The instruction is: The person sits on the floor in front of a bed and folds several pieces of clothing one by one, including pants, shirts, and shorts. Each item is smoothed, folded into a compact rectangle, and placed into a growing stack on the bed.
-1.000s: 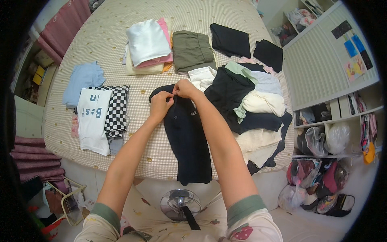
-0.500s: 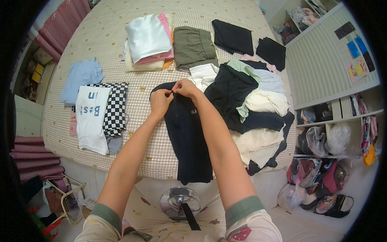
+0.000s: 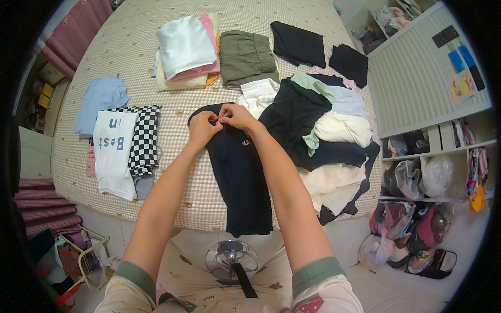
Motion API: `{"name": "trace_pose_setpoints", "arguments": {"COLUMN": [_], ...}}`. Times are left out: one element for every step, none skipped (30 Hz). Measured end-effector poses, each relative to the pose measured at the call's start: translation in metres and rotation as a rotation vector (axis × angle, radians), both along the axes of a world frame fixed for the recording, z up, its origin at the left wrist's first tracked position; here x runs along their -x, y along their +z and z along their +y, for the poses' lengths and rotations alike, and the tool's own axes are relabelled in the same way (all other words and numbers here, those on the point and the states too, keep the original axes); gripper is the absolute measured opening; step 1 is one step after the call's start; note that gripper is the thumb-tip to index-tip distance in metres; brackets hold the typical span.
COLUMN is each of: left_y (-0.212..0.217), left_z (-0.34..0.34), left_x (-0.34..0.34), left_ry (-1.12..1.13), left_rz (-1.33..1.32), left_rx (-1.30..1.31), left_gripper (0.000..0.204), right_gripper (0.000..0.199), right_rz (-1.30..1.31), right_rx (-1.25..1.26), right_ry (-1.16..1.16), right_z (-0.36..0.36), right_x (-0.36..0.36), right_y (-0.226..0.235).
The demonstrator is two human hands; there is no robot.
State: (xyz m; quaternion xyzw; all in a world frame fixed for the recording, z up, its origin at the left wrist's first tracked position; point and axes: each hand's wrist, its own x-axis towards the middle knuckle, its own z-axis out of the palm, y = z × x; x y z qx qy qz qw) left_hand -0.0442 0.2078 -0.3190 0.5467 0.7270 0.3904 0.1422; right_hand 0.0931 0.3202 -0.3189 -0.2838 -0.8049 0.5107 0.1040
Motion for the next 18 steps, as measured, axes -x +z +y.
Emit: {"name": "trace_pose_setpoints", "arguments": {"left_y": [-0.002, -0.004, -0.006, -0.008, -0.01, -0.011, -0.013, -0.015, -0.015, -0.016, -0.016, -0.017, -0.017, -0.017, -0.019, -0.02, -0.022, -0.023], "left_z": [0.0, 0.0, 0.0, -0.001, -0.001, -0.001, 0.0, 0.0, 0.0, -0.001, -0.002, -0.001, -0.001, 0.0, 0.001, 0.002, 0.004, 0.005], "left_x": [0.001, 0.002, 0.004, 0.006, 0.007, 0.009, 0.01, 0.012, 0.014, 0.015, 0.017, 0.018, 0.019, 0.021, 0.021, 0.022, 0.023, 0.026], "left_ry": [-0.012, -0.024, -0.029, -0.035, -0.04, -0.056, -0.072, -0.087, -0.104, -0.121, -0.137, -0.139, -0.141, -0.142, -0.145, -0.148, -0.152, -0.171], "left_rz": [-0.033, -0.067, -0.08, -0.092, -0.105, -0.122, -0.138, -0.155, -0.193, -0.23, -0.268, -0.267, -0.267, -0.266, -0.28, -0.294, -0.308, -0.374], "left_rx": [-0.007, -0.015, -0.013, -0.012, -0.01, -0.008, -0.005, -0.003, 0.005, 0.013, 0.02, 0.041, 0.061, 0.082, 0.093, 0.105, 0.117, 0.143], "left_gripper": [0.024, 0.025, 0.025, 0.025, 0.026, 0.026, 0.026, 0.026, 0.026, 0.026, 0.026, 0.026, 0.026, 0.026, 0.025, 0.025, 0.024, 0.024], "right_gripper": [0.012, 0.011, 0.01, 0.009, 0.009, 0.008, 0.008, 0.007, 0.007, 0.007, 0.007, 0.007, 0.007, 0.007, 0.006, 0.006, 0.007, 0.007], "right_rz": [0.013, 0.026, 0.038, 0.027, 0.016, 0.007, 0.013, 0.019, 0.024, 0.019, 0.015, 0.01, -0.015, -0.039, -0.066, -0.044, -0.022, 0.003], "right_rx": [-0.003, -0.007, -0.009, -0.008, -0.006, -0.006, 0.014, 0.034, 0.054, 0.054, 0.054, 0.053, 0.047, 0.04, 0.032, 0.069, 0.106, 0.144], "right_ry": [-0.012, -0.023, -0.032, -0.025, -0.019, -0.017, -0.02, -0.023, -0.026, -0.03, -0.033, -0.035, -0.04, -0.046, -0.053, -0.052, -0.051, -0.048], "right_z": [0.0, 0.0, -0.001, -0.002, -0.003, -0.002, -0.002, 0.0, 0.001, 0.001, 0.001, 0.001, 0.001, 0.0, 0.0, 0.001, 0.002, 0.001], "right_x": [0.0, -0.001, -0.001, 0.0, 0.001, 0.0, 0.001, 0.002, 0.002, 0.002, 0.001, 0.002, 0.002, 0.003, 0.002, 0.001, 0.0, 0.001], "right_y": [-0.002, -0.005, -0.004, -0.003, -0.002, -0.003, -0.004, -0.005, -0.005, -0.006, -0.006, -0.005, -0.003, -0.002, -0.003, -0.004, -0.004, -0.004]}}
